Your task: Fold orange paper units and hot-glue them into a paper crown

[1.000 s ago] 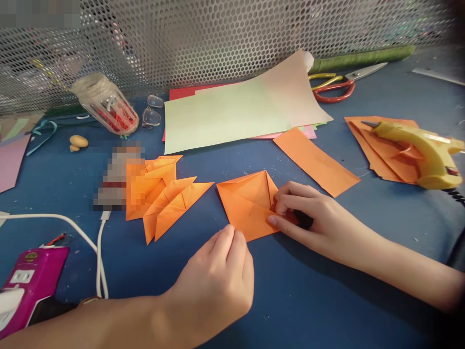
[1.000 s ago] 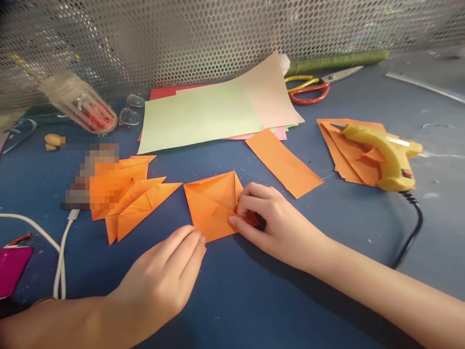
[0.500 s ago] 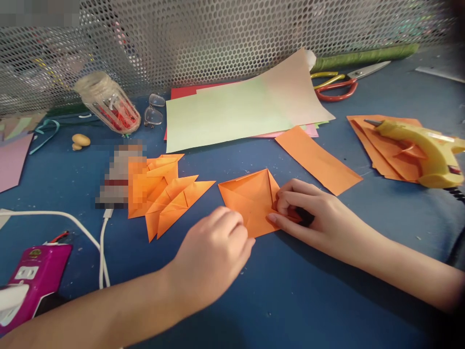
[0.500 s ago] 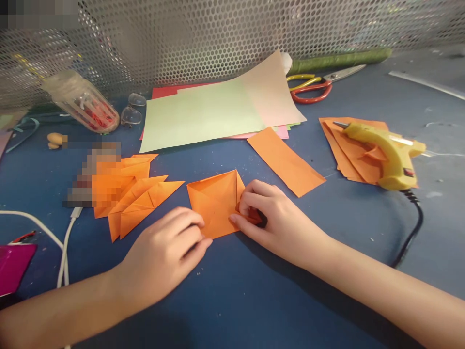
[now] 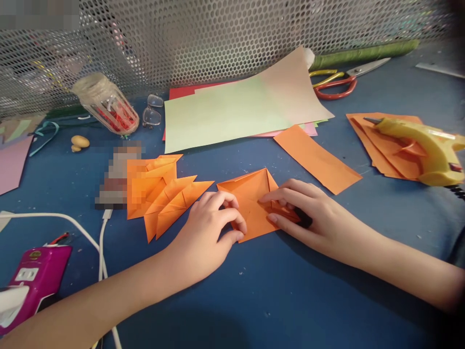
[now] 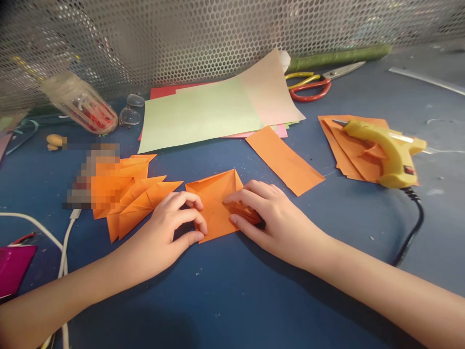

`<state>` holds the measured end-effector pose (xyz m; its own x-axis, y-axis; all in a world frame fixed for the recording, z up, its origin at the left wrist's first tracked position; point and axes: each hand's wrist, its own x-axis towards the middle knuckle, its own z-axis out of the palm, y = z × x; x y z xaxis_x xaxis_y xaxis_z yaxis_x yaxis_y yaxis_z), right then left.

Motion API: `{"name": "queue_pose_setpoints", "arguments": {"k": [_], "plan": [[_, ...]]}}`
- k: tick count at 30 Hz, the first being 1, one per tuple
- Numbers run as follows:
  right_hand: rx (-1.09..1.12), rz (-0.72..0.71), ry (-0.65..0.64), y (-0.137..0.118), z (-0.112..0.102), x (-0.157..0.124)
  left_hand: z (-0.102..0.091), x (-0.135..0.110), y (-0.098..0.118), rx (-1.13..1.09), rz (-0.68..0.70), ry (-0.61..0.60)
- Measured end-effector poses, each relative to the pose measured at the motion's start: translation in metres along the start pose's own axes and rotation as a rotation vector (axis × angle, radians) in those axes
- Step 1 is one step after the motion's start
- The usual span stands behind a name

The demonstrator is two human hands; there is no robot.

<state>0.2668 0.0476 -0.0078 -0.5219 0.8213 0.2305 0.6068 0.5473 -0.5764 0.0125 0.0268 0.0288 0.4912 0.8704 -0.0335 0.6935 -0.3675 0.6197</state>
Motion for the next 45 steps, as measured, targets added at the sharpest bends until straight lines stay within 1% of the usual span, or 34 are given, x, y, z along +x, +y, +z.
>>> {"name": "queue_pose_setpoints", "arguments": {"k": [4, 11, 13, 14, 16, 17, 19, 21, 22, 23, 24, 26, 29, 33, 37, 40, 43, 45], "plan": [[-0.026, -0.039, 0.004, 0.003, 0.001, -0.002, 0.000, 0.001, 0.000, -0.001, -0.006, -0.038], [-0.033, -0.028, -0.010, 0.001, 0.002, -0.004, -0.003, 0.002, 0.000, 0.060, 0.050, -0.093], [-0.036, -0.020, -0.008, 0.000, 0.002, -0.004, 0.000, 0.000, 0.002, 0.093, 0.073, -0.085], [-0.039, -0.020, -0.005, 0.000, 0.003, -0.004, 0.002, -0.002, 0.003, 0.128, 0.092, -0.063], [-0.049, -0.026, 0.004, -0.001, 0.004, -0.004, 0.008, -0.007, 0.006, 0.235, 0.161, 0.029], [-0.055, -0.031, 0.010, -0.001, 0.005, -0.004, 0.011, -0.010, 0.008, 0.291, 0.211, 0.098], [-0.064, -0.030, 0.013, 0.000, 0.006, -0.005, 0.018, -0.015, 0.011, 0.416, 0.358, 0.202], [-0.069, -0.027, 0.015, 0.000, 0.006, -0.004, 0.024, -0.021, 0.013, 0.568, 0.492, 0.237], [-0.070, -0.028, 0.015, 0.000, 0.006, -0.004, 0.026, -0.025, 0.014, 0.639, 0.521, 0.233], [-0.070, -0.027, 0.018, 0.000, 0.006, -0.004, 0.028, -0.028, 0.015, 0.696, 0.519, 0.219], [-0.069, -0.024, 0.020, 0.000, 0.006, -0.004, 0.030, -0.032, 0.016, 0.732, 0.481, 0.201], [-0.061, -0.015, 0.017, 0.000, 0.006, -0.004, 0.034, -0.038, 0.019, 0.743, 0.394, 0.155], [-0.011, 0.003, -0.004, 0.001, 0.005, -0.004, 0.034, -0.043, 0.022, 0.726, 0.343, 0.104], [0.085, 0.040, -0.018, 0.001, -0.002, -0.005, 0.031, -0.042, 0.023, 0.725, 0.323, 0.117], [0.118, 0.045, -0.065, 0.002, -0.011, -0.007, 0.028, -0.040, 0.024, 0.736, 0.338, 0.119], [0.151, 0.077, -0.091, 0.004, -0.014, -0.009, 0.027, -0.041, 0.028, 0.755, 0.339, 0.114], [0.158, 0.082, -0.112, 0.007, -0.017, -0.009, 0.025, -0.043, 0.031, 0.775, 0.332, 0.137], [0.165, 0.066, -0.153, 0.008, -0.020, -0.009, 0.023, -0.045, 0.033, 0.777, 0.332, 0.172]]}}
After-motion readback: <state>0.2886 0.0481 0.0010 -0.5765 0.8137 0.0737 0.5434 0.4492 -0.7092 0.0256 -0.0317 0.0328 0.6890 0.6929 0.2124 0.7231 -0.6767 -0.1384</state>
